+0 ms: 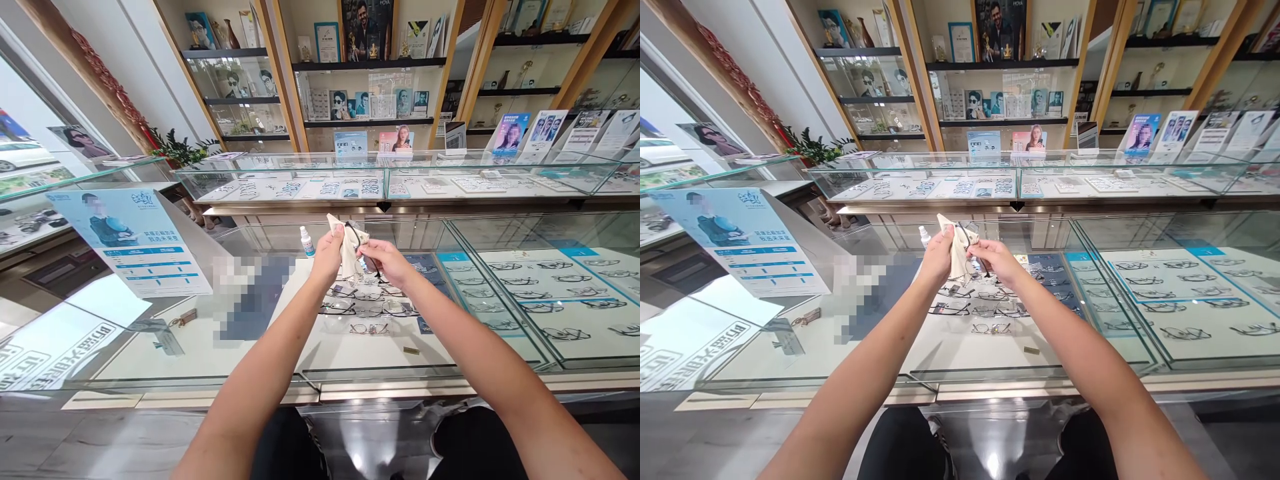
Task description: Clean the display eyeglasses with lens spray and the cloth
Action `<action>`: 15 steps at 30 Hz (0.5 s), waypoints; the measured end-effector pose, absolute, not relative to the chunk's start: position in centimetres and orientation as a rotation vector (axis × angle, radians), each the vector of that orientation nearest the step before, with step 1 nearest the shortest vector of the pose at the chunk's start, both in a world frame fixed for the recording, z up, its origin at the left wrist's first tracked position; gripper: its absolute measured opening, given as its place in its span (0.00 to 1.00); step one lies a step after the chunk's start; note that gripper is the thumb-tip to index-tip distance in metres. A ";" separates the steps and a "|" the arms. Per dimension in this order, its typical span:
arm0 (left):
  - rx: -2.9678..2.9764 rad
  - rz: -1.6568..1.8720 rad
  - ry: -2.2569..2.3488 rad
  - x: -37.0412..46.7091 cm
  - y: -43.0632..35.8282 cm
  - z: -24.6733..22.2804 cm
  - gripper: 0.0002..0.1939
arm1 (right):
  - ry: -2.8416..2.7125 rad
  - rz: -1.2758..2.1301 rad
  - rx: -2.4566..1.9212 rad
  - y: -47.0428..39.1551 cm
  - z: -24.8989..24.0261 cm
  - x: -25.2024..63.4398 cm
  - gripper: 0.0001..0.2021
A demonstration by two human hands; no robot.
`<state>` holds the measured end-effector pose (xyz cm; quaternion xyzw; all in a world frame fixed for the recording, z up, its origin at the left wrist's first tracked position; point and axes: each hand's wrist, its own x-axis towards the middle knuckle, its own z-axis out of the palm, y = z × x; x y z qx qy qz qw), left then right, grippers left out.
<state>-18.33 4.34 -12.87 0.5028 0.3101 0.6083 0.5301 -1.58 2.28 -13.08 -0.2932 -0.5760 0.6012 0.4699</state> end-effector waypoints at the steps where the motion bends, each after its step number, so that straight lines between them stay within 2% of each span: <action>1: 1.169 1.457 0.735 -18.5 4.6 -12.9 0.32 | -1.405 1.462 -0.707 2.5 -13.1 -1.3 0.23; 15: 1.042 1.555 0.605 -19.4 4.7 -11.7 0.19 | -1.270 1.393 -0.603 3.6 -11.1 2.1 0.22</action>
